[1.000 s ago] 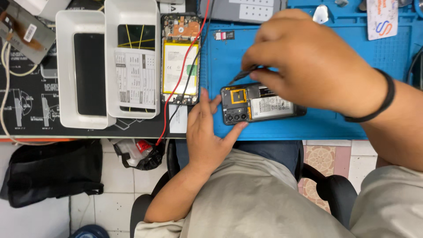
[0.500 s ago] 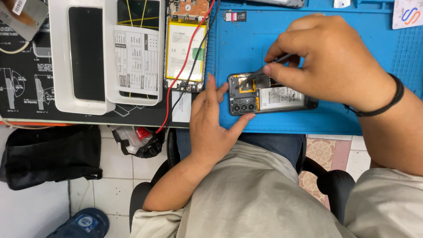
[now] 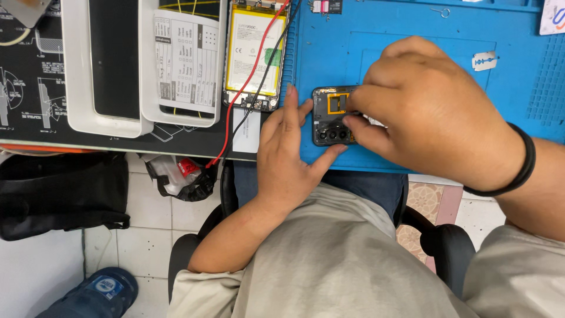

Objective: The person uses a blue electric screwdriver to remove screws from the back of a disassembled smartphone. They then use a metal prying tool to lift and separate internal components, including the battery and camera module, while working on a blue anti-static mat.

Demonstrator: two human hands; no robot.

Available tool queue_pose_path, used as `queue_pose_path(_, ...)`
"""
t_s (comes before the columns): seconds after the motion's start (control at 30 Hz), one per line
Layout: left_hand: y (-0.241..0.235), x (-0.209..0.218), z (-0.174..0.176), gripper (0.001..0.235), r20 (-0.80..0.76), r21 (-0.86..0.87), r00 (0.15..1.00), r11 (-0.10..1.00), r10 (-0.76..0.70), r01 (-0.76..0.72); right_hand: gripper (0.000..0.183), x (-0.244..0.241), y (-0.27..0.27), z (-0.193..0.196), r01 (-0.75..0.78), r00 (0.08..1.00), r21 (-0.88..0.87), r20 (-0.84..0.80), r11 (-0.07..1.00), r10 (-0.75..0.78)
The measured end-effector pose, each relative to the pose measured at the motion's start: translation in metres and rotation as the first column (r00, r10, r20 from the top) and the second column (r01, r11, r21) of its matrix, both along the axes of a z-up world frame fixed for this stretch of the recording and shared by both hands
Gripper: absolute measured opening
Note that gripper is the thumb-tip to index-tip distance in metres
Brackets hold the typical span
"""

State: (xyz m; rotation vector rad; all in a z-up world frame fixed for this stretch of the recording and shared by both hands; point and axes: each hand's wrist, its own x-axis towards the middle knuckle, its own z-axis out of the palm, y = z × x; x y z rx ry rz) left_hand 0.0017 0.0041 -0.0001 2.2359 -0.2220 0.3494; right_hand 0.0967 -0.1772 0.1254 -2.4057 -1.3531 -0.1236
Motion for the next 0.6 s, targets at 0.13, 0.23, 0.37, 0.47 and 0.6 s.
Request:
queue_pose_path(0.13,-0.001,-0.001,-0.001,0.110,-0.014,-0.008,1.000,1.000,-0.004,0.003,0.018,-0.012,0.014,0.004,-0.017,0.987,-0.136,0.153,0.991,0.038)
queue_pose_path(0.23,0.000,0.000,0.000,0.111,0.011,0.018,1.000,1.000,-0.005,0.004,0.011,-0.020,0.025,0.005,0.001,0.961,-0.266,0.268,0.964,0.073)
queue_pose_path(0.37,0.001,-0.001,-0.001,0.110,-0.003,-0.017,1.000,1.000,-0.002,0.002,0.010,-0.019,0.035,0.009,-0.040,0.928,-0.582,0.280,0.812,0.247)
queue_pose_path(0.47,0.000,-0.001,-0.001,0.109,0.023,0.002,1.000,1.000,-0.005,0.005,0.011,-0.011,0.036,0.016,-0.192,0.920,-0.391,0.248,0.900,0.304)
queue_pose_path(0.6,0.000,-0.001,-0.001,0.112,0.029,0.003,1.000,1.000,0.006,-0.006,0.039,-0.003,0.034,0.022,0.003,0.973,-0.593,0.187,0.805,0.134)
